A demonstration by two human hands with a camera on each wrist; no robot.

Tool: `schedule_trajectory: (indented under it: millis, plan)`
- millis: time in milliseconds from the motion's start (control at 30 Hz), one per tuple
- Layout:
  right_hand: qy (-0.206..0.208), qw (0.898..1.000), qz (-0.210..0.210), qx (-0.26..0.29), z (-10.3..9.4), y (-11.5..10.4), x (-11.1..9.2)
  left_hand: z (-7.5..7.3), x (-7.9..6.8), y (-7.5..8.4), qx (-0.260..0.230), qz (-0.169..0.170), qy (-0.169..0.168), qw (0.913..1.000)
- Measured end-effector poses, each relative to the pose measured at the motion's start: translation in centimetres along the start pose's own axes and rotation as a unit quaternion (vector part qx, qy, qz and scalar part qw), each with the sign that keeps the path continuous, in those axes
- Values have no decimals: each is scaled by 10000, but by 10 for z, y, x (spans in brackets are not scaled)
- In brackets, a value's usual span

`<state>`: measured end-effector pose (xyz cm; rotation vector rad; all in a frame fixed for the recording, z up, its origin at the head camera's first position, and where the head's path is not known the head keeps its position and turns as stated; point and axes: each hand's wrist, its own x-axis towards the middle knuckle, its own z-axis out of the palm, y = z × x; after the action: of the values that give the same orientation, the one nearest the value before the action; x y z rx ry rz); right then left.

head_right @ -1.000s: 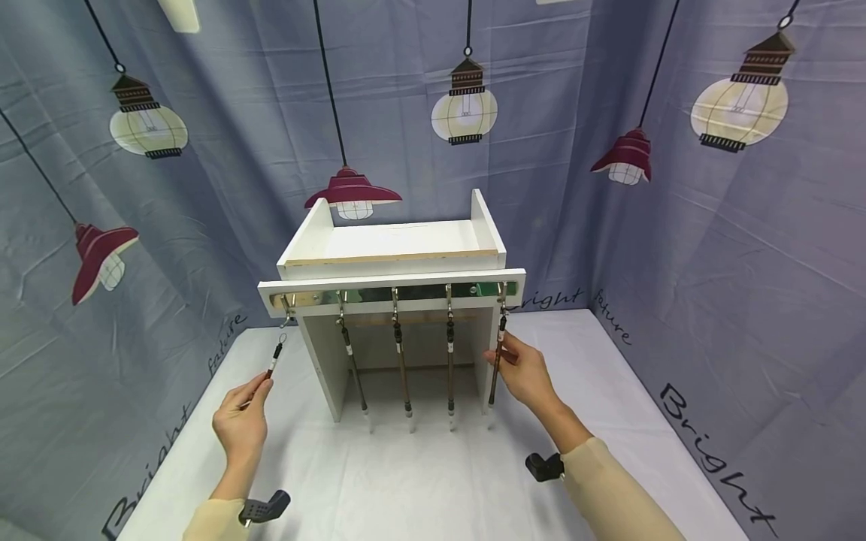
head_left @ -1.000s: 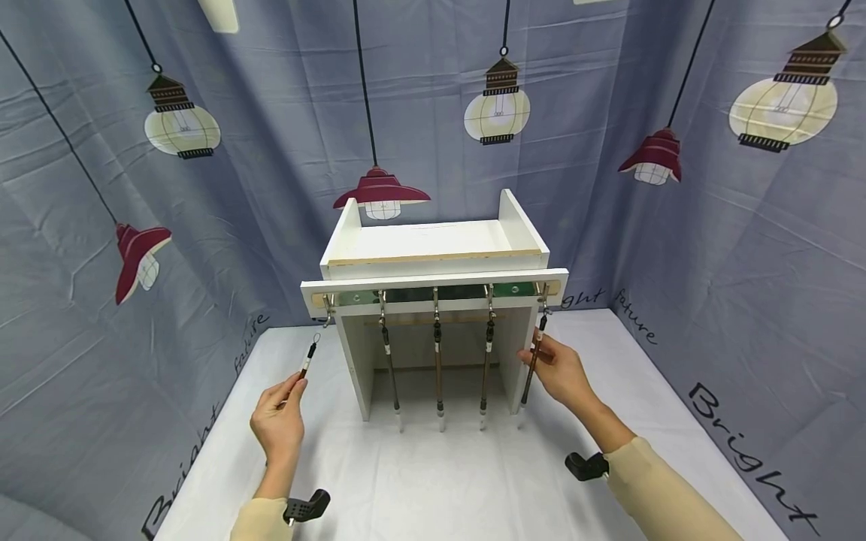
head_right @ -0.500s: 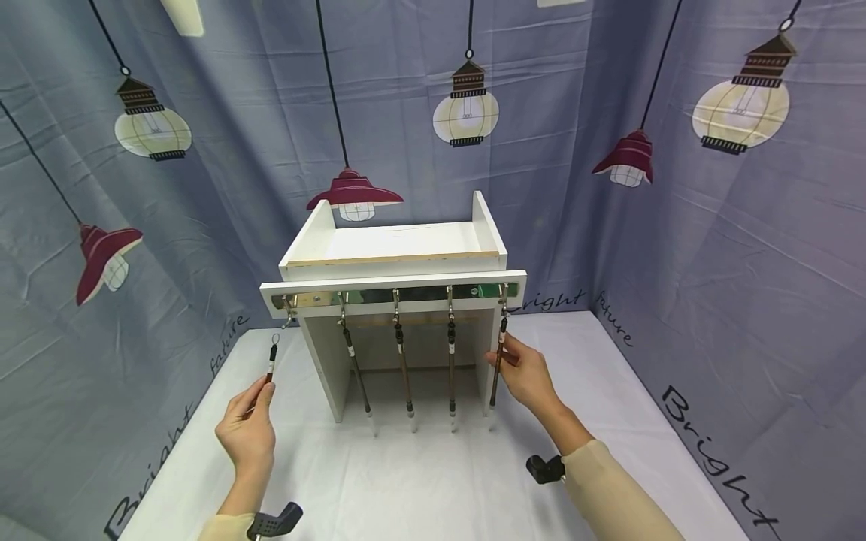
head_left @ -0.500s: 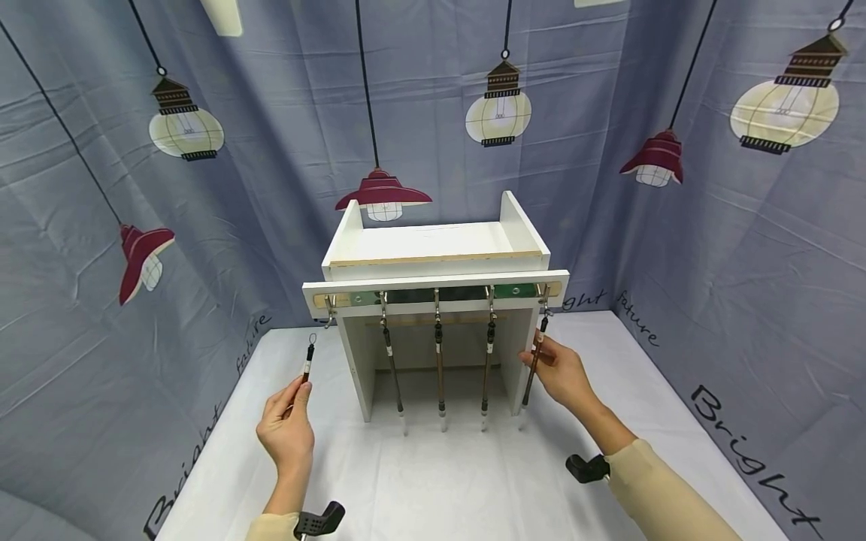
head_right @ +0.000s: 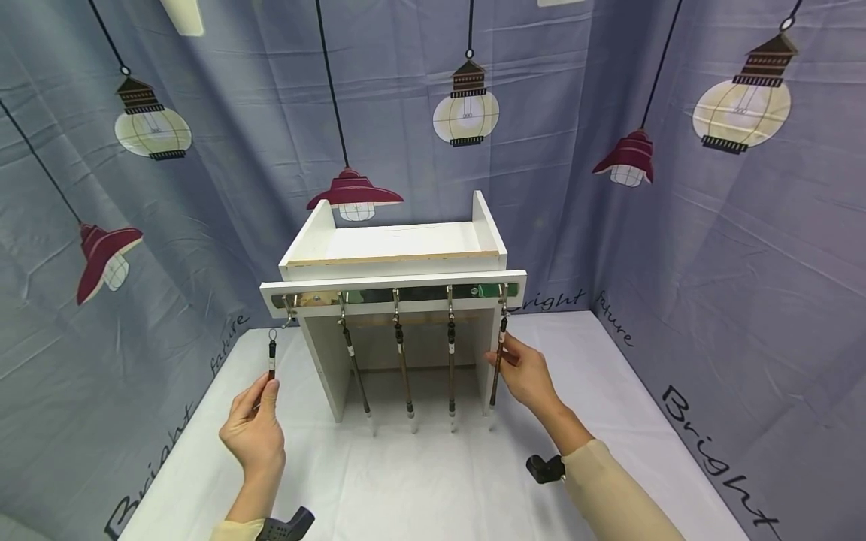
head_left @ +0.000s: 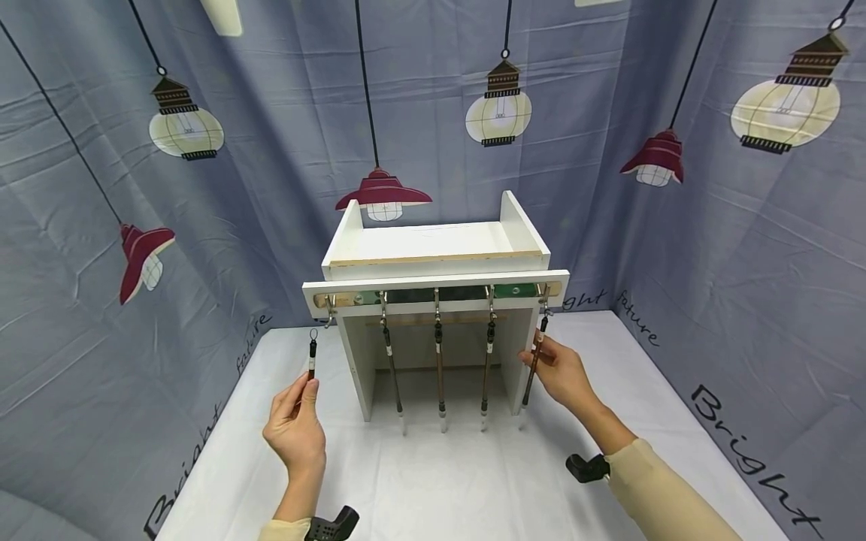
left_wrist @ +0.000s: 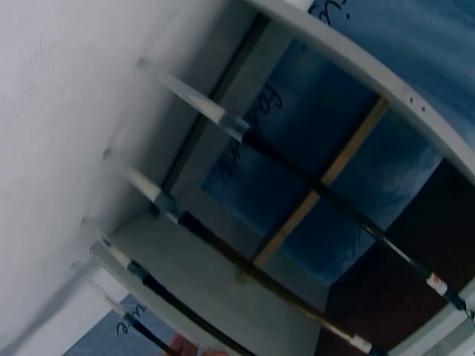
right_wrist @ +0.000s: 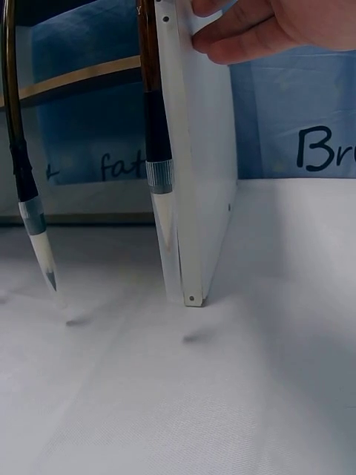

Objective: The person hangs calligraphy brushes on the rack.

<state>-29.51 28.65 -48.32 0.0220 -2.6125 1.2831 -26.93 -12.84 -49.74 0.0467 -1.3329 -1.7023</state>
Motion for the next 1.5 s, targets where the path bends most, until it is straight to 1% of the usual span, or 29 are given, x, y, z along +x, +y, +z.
schedule_trajectory:
  millis: [200,400,500,667,900,1133,1333,1500]
  plan:
    - [-45,9999,88,27,0,2,-3,6,-5,8,-136,-122,45,9998]
    - [-39,9999,91,40,0,2,-3,12,-10,15,-337,76,-22,9994]
    - [-32,9999,99,58,0,2,-3,14,-12,16,-368,87,-72,9993]
    - [-33,9999,118,77,0,1,-2,18,-14,16,-242,-4,-74,9997]
    - [-36,9999,140,94,0,1,-2,23,-16,17,-156,29,-49,9999]
    - [-30,9998,123,128,-1,1,-2,25,-14,17,8,-248,-54,9997]
    - [-23,9999,72,142,-1,0,-3,27,-15,13,169,-206,-77,9996]
    - [-11,10000,60,63,-1,-1,-2,29,-15,12,298,-109,-125,9994]
